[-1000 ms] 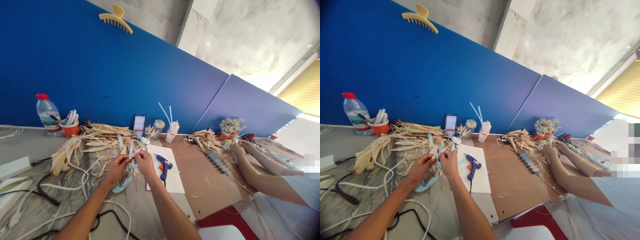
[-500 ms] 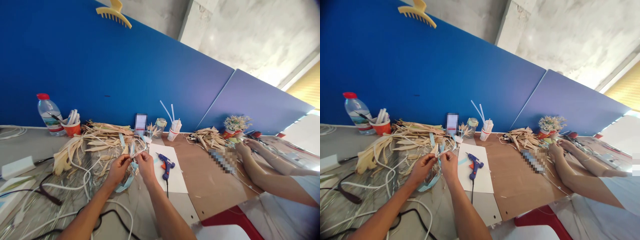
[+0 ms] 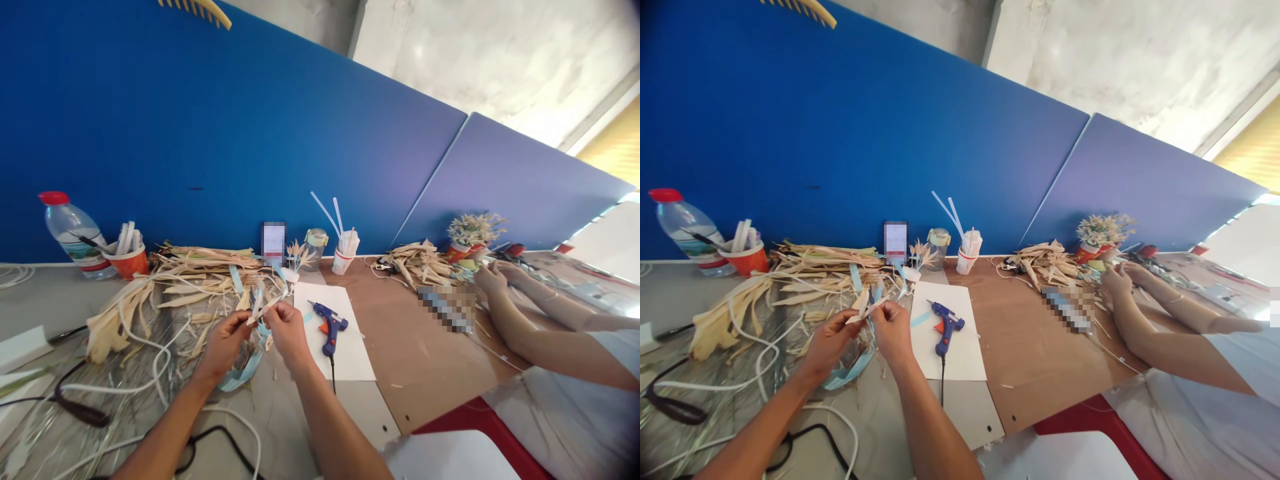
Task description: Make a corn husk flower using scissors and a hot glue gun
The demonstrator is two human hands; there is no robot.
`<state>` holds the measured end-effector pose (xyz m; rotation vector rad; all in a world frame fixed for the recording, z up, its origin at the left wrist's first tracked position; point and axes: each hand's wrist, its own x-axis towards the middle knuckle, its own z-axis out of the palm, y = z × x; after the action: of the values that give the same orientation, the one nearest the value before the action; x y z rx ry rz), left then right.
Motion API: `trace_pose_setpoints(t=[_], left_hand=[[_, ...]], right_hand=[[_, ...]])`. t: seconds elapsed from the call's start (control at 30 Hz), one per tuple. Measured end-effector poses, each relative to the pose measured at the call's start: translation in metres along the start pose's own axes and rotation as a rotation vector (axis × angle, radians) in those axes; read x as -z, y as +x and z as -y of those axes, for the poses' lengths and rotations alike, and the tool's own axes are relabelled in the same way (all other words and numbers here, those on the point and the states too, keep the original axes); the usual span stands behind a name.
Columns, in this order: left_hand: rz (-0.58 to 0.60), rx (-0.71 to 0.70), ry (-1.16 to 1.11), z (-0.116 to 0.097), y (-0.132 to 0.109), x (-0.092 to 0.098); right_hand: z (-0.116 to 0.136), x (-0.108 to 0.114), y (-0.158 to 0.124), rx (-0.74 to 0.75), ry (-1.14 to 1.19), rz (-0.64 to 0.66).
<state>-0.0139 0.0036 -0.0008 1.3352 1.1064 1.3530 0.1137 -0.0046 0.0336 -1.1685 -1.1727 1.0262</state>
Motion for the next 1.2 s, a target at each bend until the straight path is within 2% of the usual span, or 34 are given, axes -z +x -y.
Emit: trace_pose_setpoints(t=[0.4, 0.67, 0.73, 0.83, 0.9, 1.03, 1.1, 1.2], left_hand=[[0.013, 0.026, 0.069, 0.003, 0.001, 0.001], [0.04, 0.077, -0.129, 0.018, 0.005, 0.006], [0.016, 0.091, -0.168, 0.019, 0.006, 0.006], [-0.02, 0.086, -0.197, 0.017, 0.007, 0.006], [-0.036, 0.077, -0.205, 0.016, 0.008, 0.005], [-0.057, 0.08, -0.203, 0.014, 0.009, 0.005], [-0.064, 0.083, -0.204, 0.014, 0.01, 0.005], [-0.069, 0.088, -0.213, 0.014, 0.011, 0.006]], right_hand=[[-0.002, 0.001, -0.001, -0.048, 0.023, -0.005], [0.003, 0.005, -0.001, -0.079, 0.019, 0.018], [0.008, 0.018, -0.004, -0.066, -0.005, 0.026], [0.013, 0.054, -0.013, -0.033, -0.091, 0.005], [0.011, 0.084, -0.02, -0.03, -0.24, -0.082], [-0.002, 0.132, -0.032, -0.155, -0.646, -0.24], [-0.008, 0.141, -0.033, -0.245, -0.823, -0.265], [-0.015, 0.137, -0.029, -0.372, -0.973, -0.225]])
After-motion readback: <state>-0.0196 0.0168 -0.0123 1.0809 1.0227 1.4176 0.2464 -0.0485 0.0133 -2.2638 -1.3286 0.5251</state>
